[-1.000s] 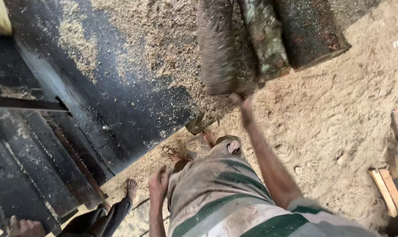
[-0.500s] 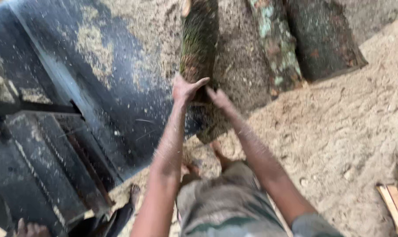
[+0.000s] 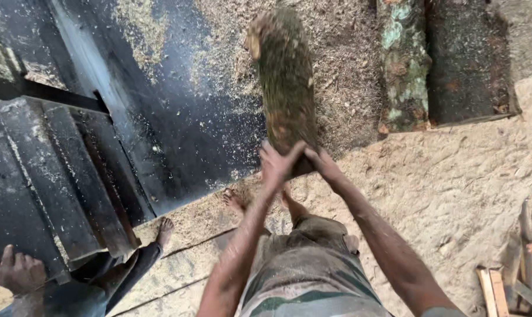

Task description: The person feeds wood logs into a large industrial circular saw while an assistant helps guide the wood and remove the resulting planks.

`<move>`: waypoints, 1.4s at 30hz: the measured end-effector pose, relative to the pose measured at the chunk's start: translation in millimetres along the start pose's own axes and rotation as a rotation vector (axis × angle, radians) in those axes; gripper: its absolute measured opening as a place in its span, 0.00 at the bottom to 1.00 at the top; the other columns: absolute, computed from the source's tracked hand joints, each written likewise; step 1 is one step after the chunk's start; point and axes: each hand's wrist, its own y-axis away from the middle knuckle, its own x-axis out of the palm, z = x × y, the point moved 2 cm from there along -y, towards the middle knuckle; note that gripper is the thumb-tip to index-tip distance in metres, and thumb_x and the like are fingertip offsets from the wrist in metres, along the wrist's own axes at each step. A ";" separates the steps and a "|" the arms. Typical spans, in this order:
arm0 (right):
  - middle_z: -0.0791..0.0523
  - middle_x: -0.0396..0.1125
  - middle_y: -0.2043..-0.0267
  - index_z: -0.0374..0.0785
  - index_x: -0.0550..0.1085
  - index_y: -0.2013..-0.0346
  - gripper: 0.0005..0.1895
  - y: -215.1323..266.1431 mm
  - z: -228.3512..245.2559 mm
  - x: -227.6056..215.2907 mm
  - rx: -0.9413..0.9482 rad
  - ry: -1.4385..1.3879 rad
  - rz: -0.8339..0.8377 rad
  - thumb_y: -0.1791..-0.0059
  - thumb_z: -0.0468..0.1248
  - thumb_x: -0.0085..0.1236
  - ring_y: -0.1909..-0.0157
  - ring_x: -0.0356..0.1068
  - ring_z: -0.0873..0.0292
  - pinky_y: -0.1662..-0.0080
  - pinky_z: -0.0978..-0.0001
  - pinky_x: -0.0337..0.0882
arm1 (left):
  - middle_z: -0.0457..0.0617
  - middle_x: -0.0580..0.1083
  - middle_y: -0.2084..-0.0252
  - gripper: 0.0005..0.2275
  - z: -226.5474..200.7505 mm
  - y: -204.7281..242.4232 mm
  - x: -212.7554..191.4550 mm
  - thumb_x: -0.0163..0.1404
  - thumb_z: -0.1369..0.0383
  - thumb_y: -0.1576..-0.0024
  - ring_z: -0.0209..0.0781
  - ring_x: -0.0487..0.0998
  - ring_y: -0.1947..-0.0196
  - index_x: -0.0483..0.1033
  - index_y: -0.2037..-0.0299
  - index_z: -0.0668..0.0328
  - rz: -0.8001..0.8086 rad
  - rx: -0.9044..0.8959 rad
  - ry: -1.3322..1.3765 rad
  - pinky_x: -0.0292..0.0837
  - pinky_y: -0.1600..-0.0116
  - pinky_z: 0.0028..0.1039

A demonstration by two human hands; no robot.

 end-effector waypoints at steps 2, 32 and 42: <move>0.47 0.68 0.47 0.26 0.64 0.37 0.43 21.6 -31.2 -17.4 0.051 -0.067 0.013 0.47 0.64 0.52 0.44 0.67 0.53 0.46 0.60 0.68 | 0.75 0.63 0.37 0.56 19.8 36.5 29.6 0.58 0.32 0.49 0.71 0.68 0.36 0.51 0.29 0.79 -0.276 0.229 -0.137 0.69 0.35 0.52; 0.34 0.36 0.21 0.47 0.24 0.23 0.75 53.8 50.7 232.0 -0.377 0.472 0.334 0.61 0.62 0.72 0.23 0.47 0.33 0.29 0.37 0.51 | 0.54 0.78 0.43 0.34 264.1 23.5 -96.1 0.39 0.38 0.42 0.48 0.82 0.48 0.69 0.36 0.56 -0.079 0.006 1.347 0.82 0.44 0.38; 0.36 0.46 0.26 0.54 0.23 0.24 0.79 107.5 53.2 320.8 0.191 0.247 0.111 0.70 0.63 0.70 0.36 0.69 0.33 0.40 0.35 0.73 | 0.61 0.77 0.49 0.38 278.9 98.9 -211.0 0.53 0.40 0.48 0.52 0.81 0.52 0.72 0.39 0.67 -0.023 0.048 0.772 0.79 0.47 0.40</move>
